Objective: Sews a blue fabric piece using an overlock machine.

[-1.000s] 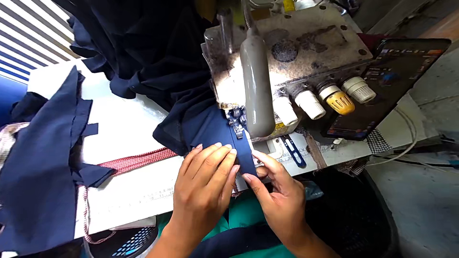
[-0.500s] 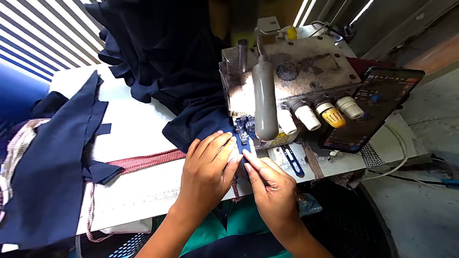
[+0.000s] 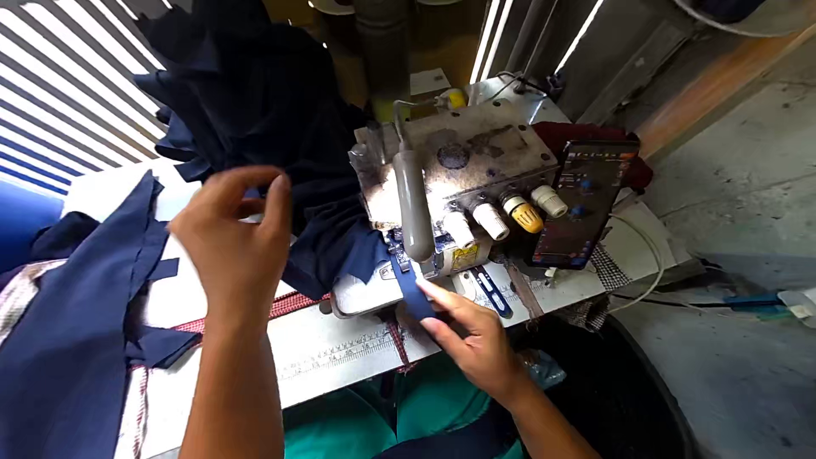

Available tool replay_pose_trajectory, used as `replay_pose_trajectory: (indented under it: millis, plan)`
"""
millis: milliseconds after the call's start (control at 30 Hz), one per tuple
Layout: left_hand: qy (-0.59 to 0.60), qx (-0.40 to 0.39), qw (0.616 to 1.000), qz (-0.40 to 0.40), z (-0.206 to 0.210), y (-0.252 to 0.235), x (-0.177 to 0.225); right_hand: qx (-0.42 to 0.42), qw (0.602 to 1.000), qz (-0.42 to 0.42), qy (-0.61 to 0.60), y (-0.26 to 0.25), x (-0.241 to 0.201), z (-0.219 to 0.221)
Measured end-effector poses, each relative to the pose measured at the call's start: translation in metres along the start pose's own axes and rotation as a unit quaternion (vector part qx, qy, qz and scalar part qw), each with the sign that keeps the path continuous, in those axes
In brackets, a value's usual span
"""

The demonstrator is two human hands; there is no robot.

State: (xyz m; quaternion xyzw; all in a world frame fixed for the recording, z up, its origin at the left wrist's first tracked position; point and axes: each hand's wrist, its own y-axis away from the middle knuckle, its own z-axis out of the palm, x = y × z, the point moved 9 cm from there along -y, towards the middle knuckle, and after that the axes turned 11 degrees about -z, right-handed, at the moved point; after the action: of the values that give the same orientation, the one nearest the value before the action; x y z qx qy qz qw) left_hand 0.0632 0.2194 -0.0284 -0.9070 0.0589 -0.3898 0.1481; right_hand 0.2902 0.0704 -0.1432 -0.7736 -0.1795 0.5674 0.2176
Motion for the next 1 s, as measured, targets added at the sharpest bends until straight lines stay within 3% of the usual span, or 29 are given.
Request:
replay_pose_trajectory:
  millis: [100,167,233,300,400,500,567,633,700,767,867,933,1000]
  plan:
    - [-0.016,-0.081,0.996,-0.031,0.046,-0.043,-0.022,0.044,0.990,0.023,-0.131,0.012,0.029,-0.015]
    - [-0.051,-0.094,0.994,-0.038,0.067,-0.062,-0.036,0.053,0.984,0.042,-0.164,0.017,0.040,-0.019]
    - [-0.058,-0.024,0.997,-0.050,0.048,-0.075,-0.034,0.037,0.989,0.046,-0.136,0.016,0.040,-0.019]
    - [-0.021,0.120,0.991,-0.054,0.001,-0.079,-0.024,0.017,0.995,0.043,-0.083,0.015,0.040,-0.015]
    - [0.025,0.336,0.940,0.047,-0.063,-0.088,0.007,0.004,0.996,0.061,-0.059,0.013,0.039,-0.013]
    - [0.007,0.388,0.913,0.123,-0.074,-0.125,0.031,-0.007,0.994,0.091,-0.064,0.012,0.039,-0.012]
    - [-0.054,0.301,0.948,0.086,-0.049,-0.176,0.024,-0.012,0.994,0.084,-0.065,0.011,0.039,-0.013]
    - [-0.111,0.103,0.988,0.023,-0.002,-0.224,-0.003,-0.017,0.995,0.073,-0.064,0.011,0.039,-0.012]
    - [-0.122,0.005,0.992,0.019,0.027,-0.237,-0.031,-0.024,0.994,0.073,-0.080,0.011,0.039,-0.009]
    - [-0.121,0.038,0.989,0.069,0.015,-0.213,-0.026,-0.023,0.990,0.084,-0.111,0.013,0.042,-0.008]
    - [-0.077,0.090,0.984,0.134,-0.034,-0.122,-0.010,-0.018,0.986,0.095,-0.133,0.018,0.045,-0.010]
    - [-0.077,0.081,0.990,0.090,-0.066,-0.043,-0.040,-0.010,0.987,0.094,-0.127,0.019,0.043,-0.011]
    - [-0.119,0.083,0.989,-0.013,-0.098,0.033,-0.103,-0.003,0.989,0.090,-0.115,0.019,0.041,-0.012]
